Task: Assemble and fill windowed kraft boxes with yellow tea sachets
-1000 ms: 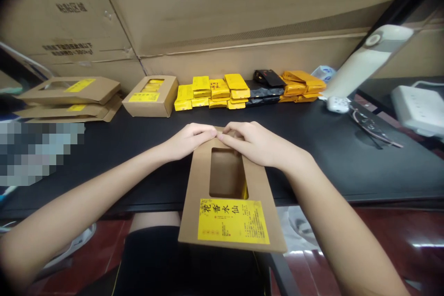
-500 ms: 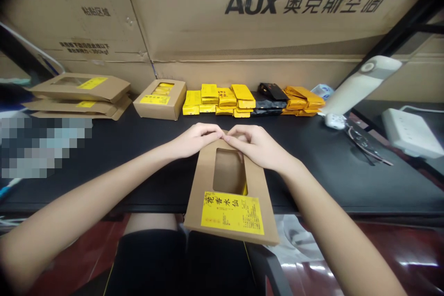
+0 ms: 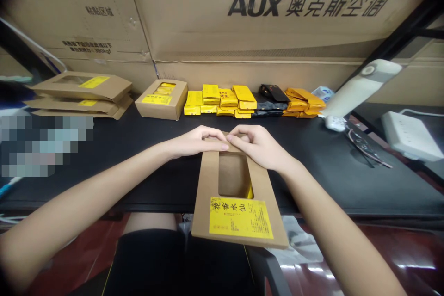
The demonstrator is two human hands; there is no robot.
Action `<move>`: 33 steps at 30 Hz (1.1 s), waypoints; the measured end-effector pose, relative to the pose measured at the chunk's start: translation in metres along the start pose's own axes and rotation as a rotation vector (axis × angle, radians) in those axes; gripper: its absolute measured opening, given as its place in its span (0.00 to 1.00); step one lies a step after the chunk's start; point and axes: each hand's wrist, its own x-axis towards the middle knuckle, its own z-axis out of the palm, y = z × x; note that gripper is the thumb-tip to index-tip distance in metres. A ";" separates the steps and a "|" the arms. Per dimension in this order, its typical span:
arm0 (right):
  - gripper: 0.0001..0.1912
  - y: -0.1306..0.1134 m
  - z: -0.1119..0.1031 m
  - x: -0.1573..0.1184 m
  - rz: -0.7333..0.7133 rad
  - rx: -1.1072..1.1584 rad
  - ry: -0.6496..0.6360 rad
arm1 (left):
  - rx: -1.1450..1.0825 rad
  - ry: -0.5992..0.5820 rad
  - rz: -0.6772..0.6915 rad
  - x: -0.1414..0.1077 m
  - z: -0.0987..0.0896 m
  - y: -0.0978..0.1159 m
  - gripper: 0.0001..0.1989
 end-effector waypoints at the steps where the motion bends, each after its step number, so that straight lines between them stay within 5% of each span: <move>1: 0.18 0.000 0.000 0.000 0.002 0.004 -0.003 | -0.003 -0.007 0.009 0.000 0.000 0.000 0.09; 7: 0.19 0.003 0.000 0.002 -0.011 0.035 0.011 | -0.082 -0.066 0.010 -0.001 0.002 0.003 0.08; 33: 0.16 -0.001 -0.001 0.002 -0.007 0.051 -0.035 | -0.022 0.017 -0.026 0.002 0.007 0.001 0.08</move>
